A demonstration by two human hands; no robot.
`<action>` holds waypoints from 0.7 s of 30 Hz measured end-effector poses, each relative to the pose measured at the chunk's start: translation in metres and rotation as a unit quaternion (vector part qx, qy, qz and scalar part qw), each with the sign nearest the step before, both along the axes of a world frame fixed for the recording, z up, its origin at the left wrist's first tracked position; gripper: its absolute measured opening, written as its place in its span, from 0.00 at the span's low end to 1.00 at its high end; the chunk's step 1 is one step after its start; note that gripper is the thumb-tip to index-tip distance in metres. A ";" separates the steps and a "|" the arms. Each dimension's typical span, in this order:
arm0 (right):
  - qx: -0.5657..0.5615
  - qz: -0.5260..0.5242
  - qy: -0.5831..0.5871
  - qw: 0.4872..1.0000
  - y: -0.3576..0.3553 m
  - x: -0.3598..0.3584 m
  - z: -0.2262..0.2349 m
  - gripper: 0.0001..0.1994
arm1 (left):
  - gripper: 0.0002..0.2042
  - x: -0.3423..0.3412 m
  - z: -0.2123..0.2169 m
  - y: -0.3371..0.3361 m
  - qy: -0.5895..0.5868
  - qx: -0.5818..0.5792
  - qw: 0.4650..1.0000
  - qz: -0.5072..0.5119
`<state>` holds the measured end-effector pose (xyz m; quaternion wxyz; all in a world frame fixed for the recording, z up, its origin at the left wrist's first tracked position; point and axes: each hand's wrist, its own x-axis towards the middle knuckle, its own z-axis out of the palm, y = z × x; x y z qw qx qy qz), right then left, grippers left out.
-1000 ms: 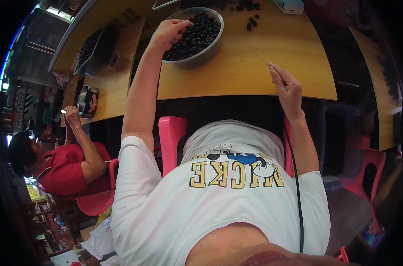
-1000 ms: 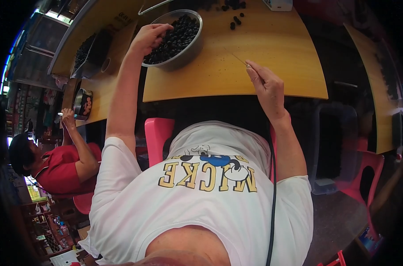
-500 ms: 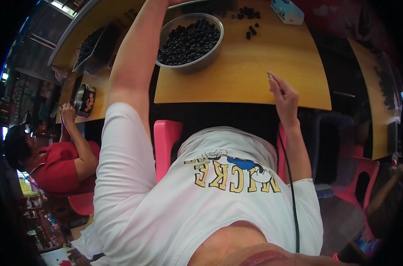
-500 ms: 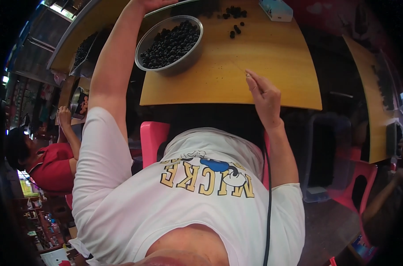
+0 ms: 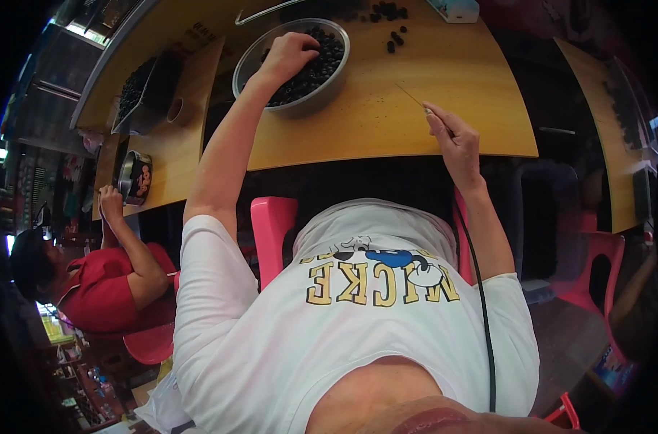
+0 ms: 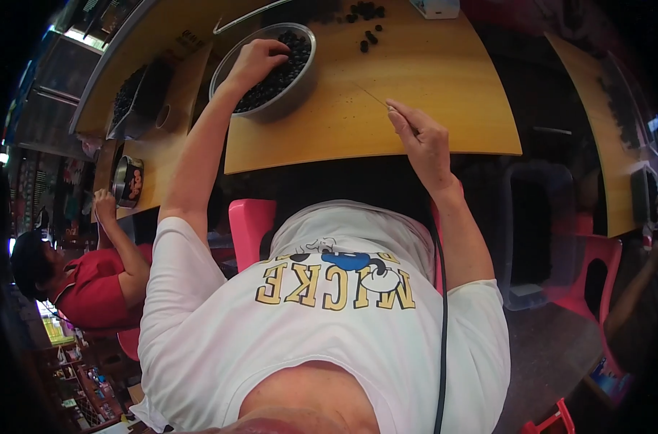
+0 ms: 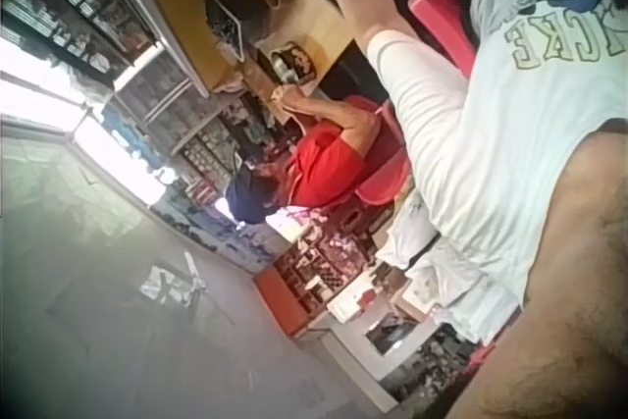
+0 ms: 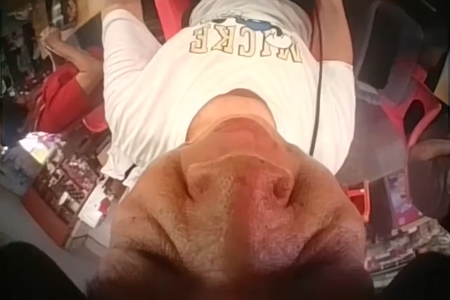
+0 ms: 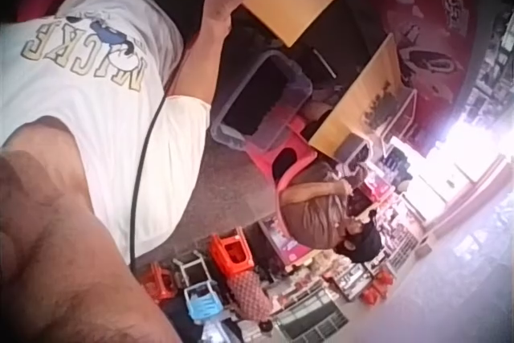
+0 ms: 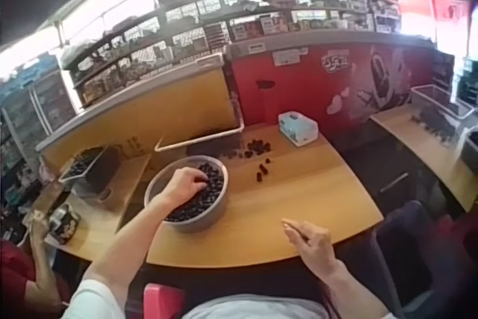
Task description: Using a small knife to pit or cut small black olives at a manual workstation.
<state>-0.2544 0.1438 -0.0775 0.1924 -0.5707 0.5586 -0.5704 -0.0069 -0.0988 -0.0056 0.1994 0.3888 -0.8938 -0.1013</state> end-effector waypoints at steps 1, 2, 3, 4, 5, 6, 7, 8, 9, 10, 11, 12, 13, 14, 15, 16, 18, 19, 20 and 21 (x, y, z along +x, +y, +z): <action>-0.008 0.006 0.000 1.000 0.000 0.000 0.001 0.12 | 0.12 -0.001 0.003 0.008 0.001 0.001 1.000 -0.003; -0.015 0.010 -0.002 1.000 0.000 0.000 0.000 0.12 | 0.12 -0.003 0.006 0.016 0.141 0.116 0.983 0.005; -0.012 0.006 -0.001 1.000 0.001 0.000 0.002 0.12 | 0.11 -0.004 0.008 0.025 0.276 0.229 0.933 0.014; -0.014 0.007 -0.006 1.000 0.001 0.001 0.003 0.12 | 0.13 -0.006 0.009 0.038 0.384 0.357 0.851 -0.016; -0.015 0.009 -0.010 1.000 0.002 0.001 0.006 0.12 | 0.13 -0.008 0.011 0.057 0.384 0.361 0.850 -0.017; -0.011 0.003 -0.010 1.000 0.003 0.001 0.007 0.12 | 0.14 -0.013 0.012 0.077 0.473 0.482 0.737 -0.029; -0.021 0.010 -0.013 1.000 0.005 0.001 0.008 0.12 | 0.15 -0.015 0.011 0.097 0.548 0.584 0.598 -0.035; -0.032 0.019 -0.016 0.999 0.006 0.003 0.010 0.13 | 0.15 -0.016 0.003 0.113 0.548 0.586 0.595 -0.033; -0.028 0.019 -0.015 0.999 0.009 0.005 0.013 0.13 | 0.15 -0.017 -0.008 0.127 0.573 0.623 0.528 -0.068; -0.038 0.022 -0.006 0.999 0.012 0.007 0.016 0.13 | 0.15 -0.018 -0.016 0.139 0.595 0.653 0.457 -0.102; -0.047 0.027 0.004 0.999 0.014 0.010 0.020 0.13 | 0.15 -0.019 -0.022 0.149 0.597 0.654 0.454 -0.099; -0.042 0.029 0.004 0.999 0.017 0.014 0.024 0.13 | 0.14 -0.021 -0.027 0.158 0.609 0.658 0.431 -0.099; -0.061 0.034 0.029 0.997 0.020 0.017 0.029 0.13 | 0.13 -0.024 -0.031 0.167 0.621 0.662 0.408 -0.098; -0.079 0.039 0.053 0.995 0.022 0.020 0.034 0.13 | 0.11 -0.026 -0.030 0.173 0.624 0.675 0.381 -0.094; -0.073 0.040 0.053 0.995 0.024 0.022 0.037 0.13 | 0.11 -0.027 -0.035 0.176 0.626 0.677 0.377 -0.090; -0.103 0.054 0.091 0.989 0.026 0.025 0.039 0.13 | 0.11 -0.027 -0.037 0.180 0.623 0.678 0.381 -0.085; -0.146 0.066 0.164 0.973 0.028 0.029 0.042 0.16 | 0.09 -0.030 -0.037 0.191 0.637 0.659 0.395 -0.057; -0.140 0.068 0.163 0.974 0.028 0.030 0.042 0.16 | 0.09 -0.030 -0.036 0.192 0.637 0.661 0.392 -0.052; -0.176 0.068 0.195 0.962 0.026 0.031 0.042 0.16 | 0.09 -0.028 -0.036 0.192 0.625 0.670 0.392 -0.081; -0.212 0.069 0.227 0.948 0.026 0.032 0.041 0.17 | 0.09 -0.026 -0.036 0.192 0.612 0.678 0.392 -0.111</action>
